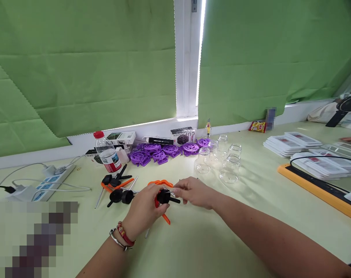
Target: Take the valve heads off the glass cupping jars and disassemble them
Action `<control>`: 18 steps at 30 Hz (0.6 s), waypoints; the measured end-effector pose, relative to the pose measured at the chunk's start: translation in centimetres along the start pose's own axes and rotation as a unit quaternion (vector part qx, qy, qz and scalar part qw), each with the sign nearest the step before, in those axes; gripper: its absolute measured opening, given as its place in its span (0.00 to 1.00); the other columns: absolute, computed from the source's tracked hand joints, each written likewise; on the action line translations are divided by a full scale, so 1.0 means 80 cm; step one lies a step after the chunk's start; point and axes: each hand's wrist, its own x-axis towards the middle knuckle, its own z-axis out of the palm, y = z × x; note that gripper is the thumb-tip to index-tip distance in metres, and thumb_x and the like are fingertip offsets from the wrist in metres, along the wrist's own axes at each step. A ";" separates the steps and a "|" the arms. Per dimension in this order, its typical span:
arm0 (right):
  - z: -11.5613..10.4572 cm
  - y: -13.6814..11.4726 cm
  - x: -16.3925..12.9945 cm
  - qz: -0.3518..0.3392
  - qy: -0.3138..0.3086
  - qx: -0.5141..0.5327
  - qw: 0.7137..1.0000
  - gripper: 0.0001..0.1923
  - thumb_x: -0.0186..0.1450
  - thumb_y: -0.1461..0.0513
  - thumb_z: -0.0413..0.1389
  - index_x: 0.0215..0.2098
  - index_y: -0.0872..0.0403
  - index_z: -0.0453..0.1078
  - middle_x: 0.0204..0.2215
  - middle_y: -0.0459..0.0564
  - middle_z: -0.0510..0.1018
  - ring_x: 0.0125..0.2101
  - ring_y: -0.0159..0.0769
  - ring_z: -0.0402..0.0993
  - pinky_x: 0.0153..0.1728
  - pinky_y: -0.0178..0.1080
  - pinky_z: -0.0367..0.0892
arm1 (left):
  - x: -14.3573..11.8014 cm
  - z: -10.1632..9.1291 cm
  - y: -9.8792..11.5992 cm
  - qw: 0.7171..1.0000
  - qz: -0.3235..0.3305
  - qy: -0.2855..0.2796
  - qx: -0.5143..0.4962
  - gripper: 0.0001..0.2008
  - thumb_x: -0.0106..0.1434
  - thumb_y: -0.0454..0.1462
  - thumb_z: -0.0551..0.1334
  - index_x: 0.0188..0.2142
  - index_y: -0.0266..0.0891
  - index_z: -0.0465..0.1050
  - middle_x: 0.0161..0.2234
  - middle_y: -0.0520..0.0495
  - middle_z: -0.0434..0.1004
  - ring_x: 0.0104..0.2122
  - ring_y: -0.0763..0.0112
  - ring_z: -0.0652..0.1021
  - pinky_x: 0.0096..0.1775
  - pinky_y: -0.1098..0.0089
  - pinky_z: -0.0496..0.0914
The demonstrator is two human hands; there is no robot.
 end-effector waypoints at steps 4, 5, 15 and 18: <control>0.030 -0.002 -0.005 0.045 -0.055 0.182 0.981 0.17 0.59 0.52 0.57 0.42 0.53 0.68 0.30 0.47 0.76 0.23 0.29 0.72 0.20 0.31 0.58 | 0.000 0.007 0.001 0.997 0.029 0.039 -0.066 0.13 0.53 0.36 0.63 0.40 0.44 0.72 0.37 0.47 0.71 0.38 0.63 0.72 0.39 0.65 0.67; 0.034 0.001 -0.006 0.062 -0.047 0.216 0.973 0.20 0.57 0.53 0.59 0.44 0.53 0.66 0.30 0.47 0.76 0.24 0.30 0.73 0.19 0.30 0.58 | 0.000 0.009 -0.001 0.994 0.027 0.043 -0.092 0.14 0.52 0.36 0.63 0.40 0.44 0.72 0.40 0.46 0.70 0.39 0.63 0.72 0.40 0.64 0.67; 0.012 0.004 -0.006 0.074 -0.035 0.346 0.935 0.22 0.57 0.47 0.58 0.38 0.56 0.68 0.31 0.48 0.72 0.25 0.27 0.69 0.19 0.30 0.60 | -0.004 0.008 0.006 0.946 0.032 -0.079 -0.312 0.21 0.58 0.32 0.57 0.51 0.44 0.60 0.45 0.45 0.71 0.42 0.66 0.74 0.43 0.64 0.69; 0.015 0.006 -0.002 0.067 -0.022 0.336 0.939 0.18 0.56 0.49 0.60 0.31 0.57 0.69 0.23 0.44 0.69 0.19 0.23 0.62 0.17 0.29 0.54 | -0.005 0.010 0.010 0.944 0.035 -0.061 -0.323 0.16 0.56 0.32 0.59 0.44 0.42 0.62 0.42 0.45 0.72 0.39 0.68 0.74 0.41 0.66 0.69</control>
